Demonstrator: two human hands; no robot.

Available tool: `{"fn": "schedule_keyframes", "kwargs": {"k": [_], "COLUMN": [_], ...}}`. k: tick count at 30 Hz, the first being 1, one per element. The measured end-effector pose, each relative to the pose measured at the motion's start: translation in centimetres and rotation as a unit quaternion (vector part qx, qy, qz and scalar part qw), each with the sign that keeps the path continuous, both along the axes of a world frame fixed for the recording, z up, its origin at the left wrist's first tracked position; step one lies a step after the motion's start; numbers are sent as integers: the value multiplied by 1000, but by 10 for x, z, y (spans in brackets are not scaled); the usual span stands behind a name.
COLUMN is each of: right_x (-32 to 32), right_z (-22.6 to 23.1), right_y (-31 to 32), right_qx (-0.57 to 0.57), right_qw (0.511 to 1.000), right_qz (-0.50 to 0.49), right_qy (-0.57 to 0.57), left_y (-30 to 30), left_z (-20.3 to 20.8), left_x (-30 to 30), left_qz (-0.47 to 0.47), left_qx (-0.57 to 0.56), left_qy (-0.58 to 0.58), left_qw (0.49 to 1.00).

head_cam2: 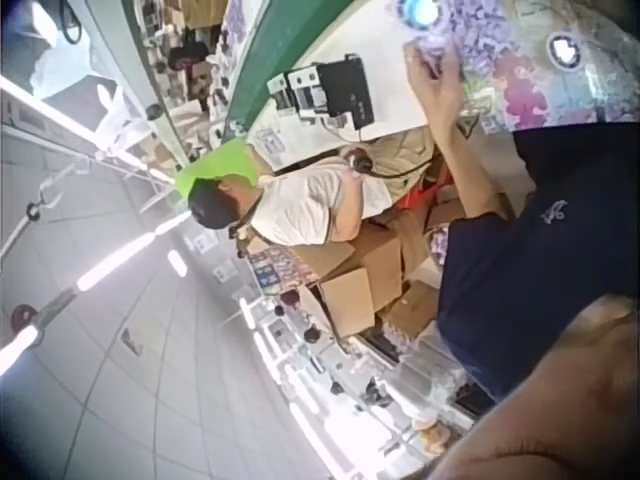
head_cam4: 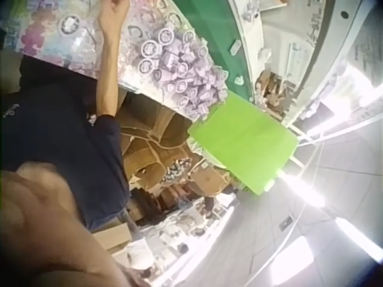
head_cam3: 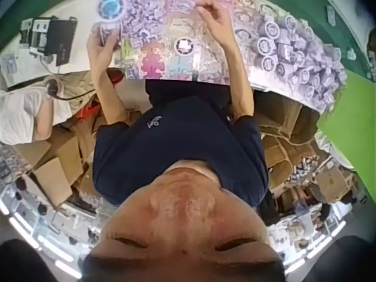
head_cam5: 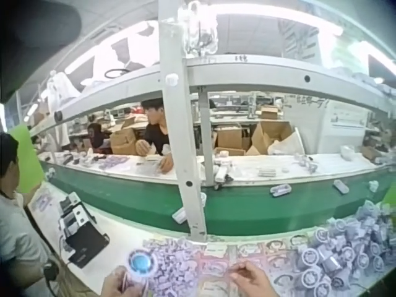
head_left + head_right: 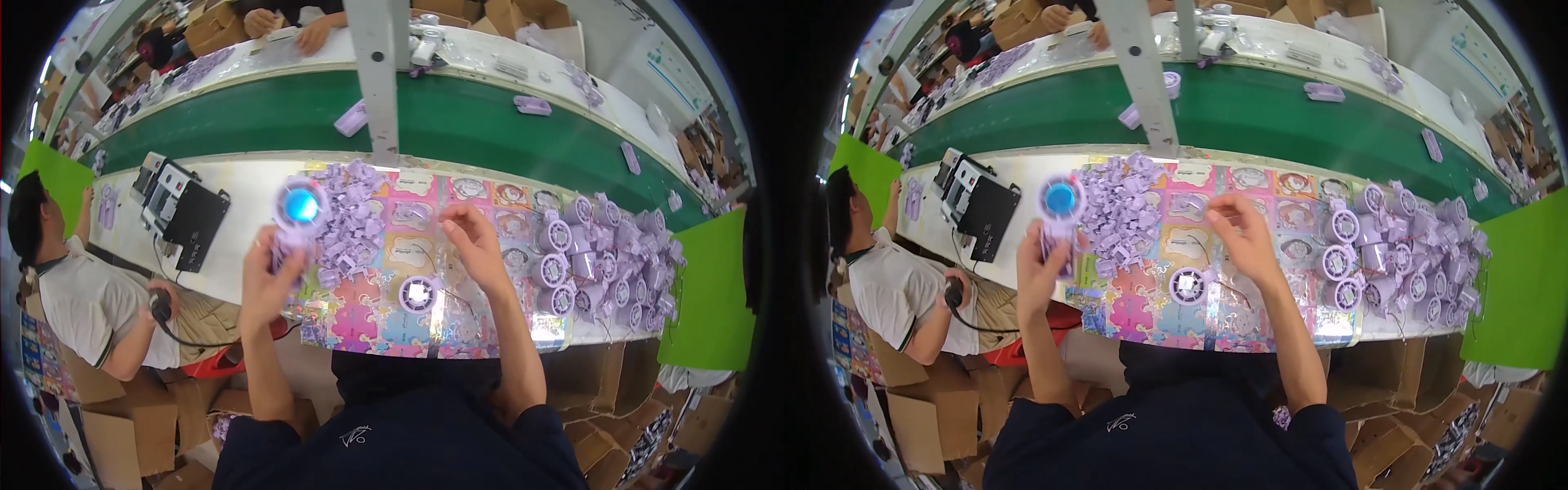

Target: The person assembles portable fans by fitting together fan heads, connector pieces, and handles by hand and placing the assembled units onto a conveyor belt.

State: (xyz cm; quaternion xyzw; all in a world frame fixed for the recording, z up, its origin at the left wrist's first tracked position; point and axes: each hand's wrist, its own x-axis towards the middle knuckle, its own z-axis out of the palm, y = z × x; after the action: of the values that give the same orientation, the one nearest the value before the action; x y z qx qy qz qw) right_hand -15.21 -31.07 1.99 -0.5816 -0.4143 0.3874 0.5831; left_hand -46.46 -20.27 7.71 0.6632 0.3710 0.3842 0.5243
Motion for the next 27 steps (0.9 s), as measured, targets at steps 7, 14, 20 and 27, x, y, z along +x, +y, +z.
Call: {"fn": "schedule_keyframes", "kwargs": {"k": [7,14,20,27], "right_x": [-41,-33,-14,-6], "right_z": [81,84,72,85], "right_y": [-33,-80,-99,-122], "right_qx": [62,151,191,142], "right_qw": [986,970,962,989], "right_qz": [152,20,53,-10], "right_qy": [41,-190,-188,-27], "left_y": [-76,-105,-124,-134], "left_z": [-10,-29,-15,5], "left_x": [63,98,106,113], "left_qz": [-241,-321,-361,-347], "left_qx": [-24,-155,-266,-190], "left_qy": [13,9,-46,-2], "left_qw": [970,934,893,919]}}
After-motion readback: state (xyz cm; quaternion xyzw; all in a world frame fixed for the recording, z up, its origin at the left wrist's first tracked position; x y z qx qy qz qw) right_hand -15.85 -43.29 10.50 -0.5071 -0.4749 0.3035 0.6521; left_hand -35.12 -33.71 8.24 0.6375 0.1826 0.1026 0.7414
